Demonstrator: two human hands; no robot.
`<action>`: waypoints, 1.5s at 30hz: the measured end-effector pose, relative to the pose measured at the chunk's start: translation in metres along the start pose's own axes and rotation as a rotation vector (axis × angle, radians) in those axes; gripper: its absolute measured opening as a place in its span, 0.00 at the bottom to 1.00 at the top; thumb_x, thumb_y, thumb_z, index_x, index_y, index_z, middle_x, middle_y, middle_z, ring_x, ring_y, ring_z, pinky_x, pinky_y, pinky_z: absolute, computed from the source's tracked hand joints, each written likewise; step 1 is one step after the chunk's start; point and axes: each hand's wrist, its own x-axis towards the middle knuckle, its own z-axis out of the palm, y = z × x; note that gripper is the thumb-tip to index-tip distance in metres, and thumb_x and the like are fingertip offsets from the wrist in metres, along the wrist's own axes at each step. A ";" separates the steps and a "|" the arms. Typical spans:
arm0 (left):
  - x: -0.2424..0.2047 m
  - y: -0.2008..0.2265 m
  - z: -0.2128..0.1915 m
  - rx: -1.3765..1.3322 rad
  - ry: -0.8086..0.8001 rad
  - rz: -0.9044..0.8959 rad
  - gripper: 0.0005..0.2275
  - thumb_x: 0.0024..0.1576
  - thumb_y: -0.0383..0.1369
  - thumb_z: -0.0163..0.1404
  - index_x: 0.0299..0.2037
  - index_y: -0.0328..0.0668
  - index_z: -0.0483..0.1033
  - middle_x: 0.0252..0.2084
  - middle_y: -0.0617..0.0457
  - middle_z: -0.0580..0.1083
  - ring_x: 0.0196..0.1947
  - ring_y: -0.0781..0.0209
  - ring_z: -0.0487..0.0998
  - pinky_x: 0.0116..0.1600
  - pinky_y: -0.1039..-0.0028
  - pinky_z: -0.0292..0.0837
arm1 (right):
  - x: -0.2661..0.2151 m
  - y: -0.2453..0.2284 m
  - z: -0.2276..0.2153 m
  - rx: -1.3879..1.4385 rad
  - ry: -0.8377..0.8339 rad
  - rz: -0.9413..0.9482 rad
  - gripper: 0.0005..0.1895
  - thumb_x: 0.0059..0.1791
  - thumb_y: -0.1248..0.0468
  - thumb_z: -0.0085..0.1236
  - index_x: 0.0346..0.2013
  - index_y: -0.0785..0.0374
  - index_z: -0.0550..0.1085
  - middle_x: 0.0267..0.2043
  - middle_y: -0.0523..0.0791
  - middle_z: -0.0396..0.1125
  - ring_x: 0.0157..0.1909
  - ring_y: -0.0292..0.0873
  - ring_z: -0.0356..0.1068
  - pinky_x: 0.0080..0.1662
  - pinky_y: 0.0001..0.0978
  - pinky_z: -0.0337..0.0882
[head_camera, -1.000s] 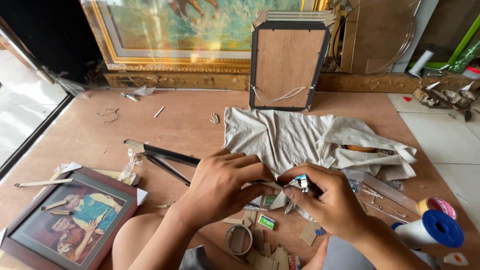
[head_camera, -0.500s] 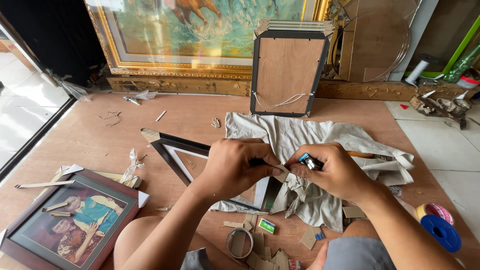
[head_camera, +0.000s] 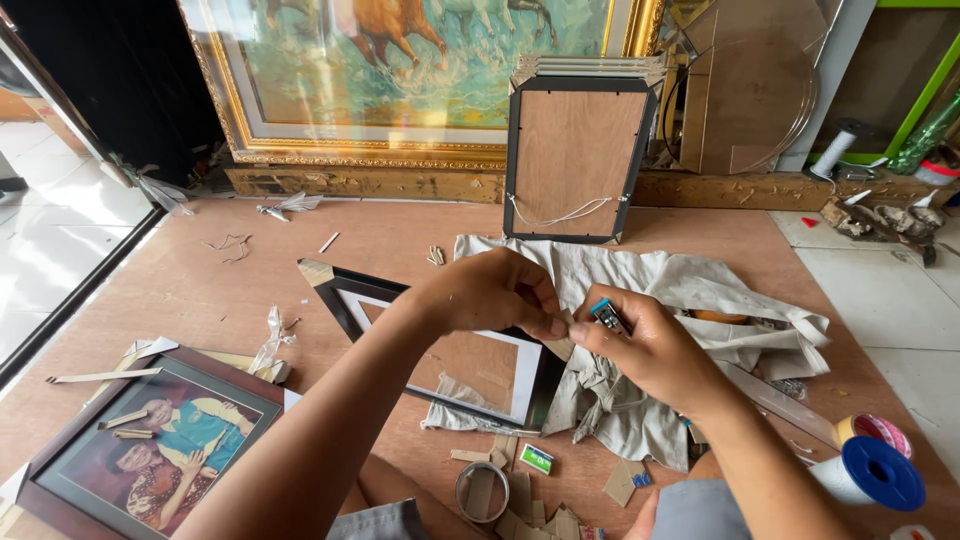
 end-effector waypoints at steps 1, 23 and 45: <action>0.006 -0.001 -0.001 0.000 0.000 -0.001 0.10 0.54 0.40 0.68 0.44 0.56 0.90 0.38 0.63 0.87 0.47 0.57 0.88 0.60 0.67 0.75 | -0.002 0.009 0.005 0.001 -0.001 0.000 0.11 0.53 0.61 0.70 0.33 0.64 0.80 0.21 0.38 0.55 0.25 0.33 0.57 0.28 0.29 0.57; 0.052 -0.022 -0.024 -0.201 -0.281 0.130 0.18 0.45 0.41 0.77 0.40 0.46 0.85 0.33 0.53 0.83 0.34 0.60 0.82 0.42 0.70 0.80 | -0.017 0.041 0.034 -0.761 0.422 -0.425 0.11 0.56 0.54 0.65 0.53 0.48 0.84 0.42 0.35 0.76 0.39 0.43 0.81 0.34 0.34 0.82; -0.077 -0.051 0.101 0.533 0.900 0.566 0.08 0.74 0.44 0.45 0.51 0.58 0.76 0.43 0.63 0.73 0.42 0.54 0.70 0.58 0.56 0.52 | -0.045 0.028 0.028 0.629 -0.077 0.268 0.43 0.47 0.52 0.66 0.75 0.67 0.72 0.47 0.40 0.68 0.34 0.35 0.58 0.34 0.30 0.59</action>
